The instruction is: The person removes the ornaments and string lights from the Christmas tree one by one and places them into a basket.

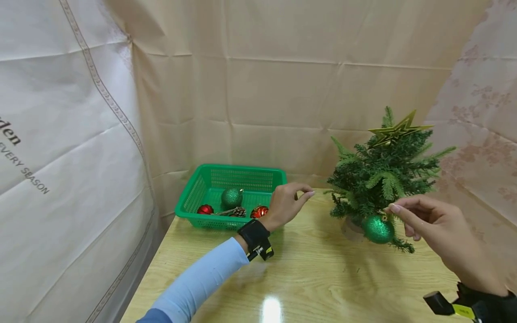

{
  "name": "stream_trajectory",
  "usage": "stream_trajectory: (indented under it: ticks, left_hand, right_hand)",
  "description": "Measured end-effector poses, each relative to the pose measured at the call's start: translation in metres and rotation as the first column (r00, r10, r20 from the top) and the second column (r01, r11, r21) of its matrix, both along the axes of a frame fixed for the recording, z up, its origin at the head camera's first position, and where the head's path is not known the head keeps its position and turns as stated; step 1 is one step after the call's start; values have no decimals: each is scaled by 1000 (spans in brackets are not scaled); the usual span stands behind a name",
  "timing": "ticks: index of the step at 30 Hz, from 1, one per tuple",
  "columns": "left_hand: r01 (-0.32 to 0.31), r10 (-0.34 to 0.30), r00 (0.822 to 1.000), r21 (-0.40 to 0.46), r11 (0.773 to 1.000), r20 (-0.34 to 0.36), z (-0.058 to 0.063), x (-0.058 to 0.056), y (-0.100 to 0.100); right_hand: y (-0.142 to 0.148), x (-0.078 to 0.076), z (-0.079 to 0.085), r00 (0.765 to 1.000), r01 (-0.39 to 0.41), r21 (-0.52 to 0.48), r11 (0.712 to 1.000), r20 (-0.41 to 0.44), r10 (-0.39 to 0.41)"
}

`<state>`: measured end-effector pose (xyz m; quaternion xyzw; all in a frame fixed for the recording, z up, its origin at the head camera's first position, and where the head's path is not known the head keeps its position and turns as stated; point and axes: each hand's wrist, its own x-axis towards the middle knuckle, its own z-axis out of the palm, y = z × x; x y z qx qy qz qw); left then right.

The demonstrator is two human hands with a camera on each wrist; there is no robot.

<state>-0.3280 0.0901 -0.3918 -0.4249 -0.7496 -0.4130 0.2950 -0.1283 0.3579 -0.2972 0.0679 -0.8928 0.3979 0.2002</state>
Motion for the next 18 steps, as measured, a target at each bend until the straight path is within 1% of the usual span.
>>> stream_trajectory:
  ticks: [2,3,5,6,7,8,9,11,12,14,15,18]
  left_hand:
    - [11,-11,1000,17,1000,-9,0,2,-1]
    - [26,-26,1000,24,999,-9,0,3,-1]
    - [82,-82,997,37,996,2,-3,6,-3]
    - [126,-127,992,36,991,17,-4,7,-3]
    - [175,-176,984,28,984,40,-5,9,-4]
    - [215,-215,975,12,977,55,-19,-2,1]
    - [269,-268,960,-2,963,82,-20,-1,1]
    - [371,-363,923,-37,928,129,-18,2,1]
    - [411,-400,905,-56,910,144,-17,4,1]
    - [458,-443,884,-89,884,149,-13,6,2]
    - [485,-469,870,-94,869,152,3,20,-4]
    - [506,-490,861,-121,854,136,9,24,-3]
  right_hand:
    - [-7,-2,-2,1000,-16,30,999,11,16]
    - [-10,-2,-3,1000,-24,42,999,19,23]
    - [-17,-5,-7,999,-45,71,996,26,43]
    - [-20,-6,-9,998,-50,75,996,34,48]
    - [-24,-8,-11,998,-62,85,994,36,59]
    - [-27,-10,-13,997,-74,96,993,35,71]
    - [-30,-12,-15,996,-83,108,991,35,79]
    - [-36,-15,-18,995,-98,121,988,31,95]
    - [-38,-17,-19,995,-103,124,987,30,100]
    - [-43,-19,-21,992,-123,128,984,22,121]
    - [-45,-21,-21,992,-128,128,983,24,126]
    - [-52,-25,-22,988,-152,123,981,32,149]
